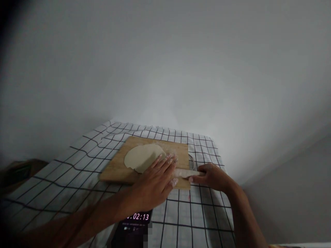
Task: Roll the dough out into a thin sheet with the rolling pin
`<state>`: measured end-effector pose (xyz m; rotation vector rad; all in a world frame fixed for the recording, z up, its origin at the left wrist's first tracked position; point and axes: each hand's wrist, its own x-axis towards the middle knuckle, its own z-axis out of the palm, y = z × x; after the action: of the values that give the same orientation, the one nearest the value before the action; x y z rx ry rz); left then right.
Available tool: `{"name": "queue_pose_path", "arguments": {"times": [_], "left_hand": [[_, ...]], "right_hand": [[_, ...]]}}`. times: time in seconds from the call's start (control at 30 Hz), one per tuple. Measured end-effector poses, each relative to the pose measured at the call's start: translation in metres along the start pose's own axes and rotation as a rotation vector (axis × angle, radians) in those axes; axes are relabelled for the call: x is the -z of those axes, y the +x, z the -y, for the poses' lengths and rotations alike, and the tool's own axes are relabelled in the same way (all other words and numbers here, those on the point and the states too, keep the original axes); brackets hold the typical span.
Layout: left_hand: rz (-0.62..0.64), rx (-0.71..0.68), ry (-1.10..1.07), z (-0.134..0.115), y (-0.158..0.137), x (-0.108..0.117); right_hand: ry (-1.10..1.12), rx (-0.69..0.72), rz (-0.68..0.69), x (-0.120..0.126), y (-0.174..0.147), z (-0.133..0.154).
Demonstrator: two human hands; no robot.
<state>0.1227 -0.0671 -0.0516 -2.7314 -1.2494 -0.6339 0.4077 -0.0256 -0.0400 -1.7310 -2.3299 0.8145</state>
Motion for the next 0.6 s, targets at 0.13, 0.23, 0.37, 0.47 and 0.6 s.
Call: {"name": "queue_pose_path", "arguments": {"times": [0.13, 0.23, 0.37, 0.47, 0.6], "left_hand": [[0.054, -0.003, -0.033, 0.003, 0.0, 0.002], [0.124, 0.025, -0.064, 0.024, 0.034, -0.007], [0.246, 0.122, -0.126, 0.058, 0.097, -0.021], [0.256, 0.119, -0.157, 0.085, 0.125, -0.019], [0.213, 0.113, -0.165, 0.123, 0.109, 0.006]], "right_hand": [[0.042, -0.005, -0.036, 0.0, 0.0, 0.001], [0.044, -0.02, -0.124, -0.001, 0.004, 0.005], [0.001, -0.051, -0.21, -0.003, 0.007, 0.009], [-0.014, -0.078, -0.267, -0.001, 0.007, 0.006], [-0.014, -0.098, -0.381, 0.005, 0.007, -0.002]]}}
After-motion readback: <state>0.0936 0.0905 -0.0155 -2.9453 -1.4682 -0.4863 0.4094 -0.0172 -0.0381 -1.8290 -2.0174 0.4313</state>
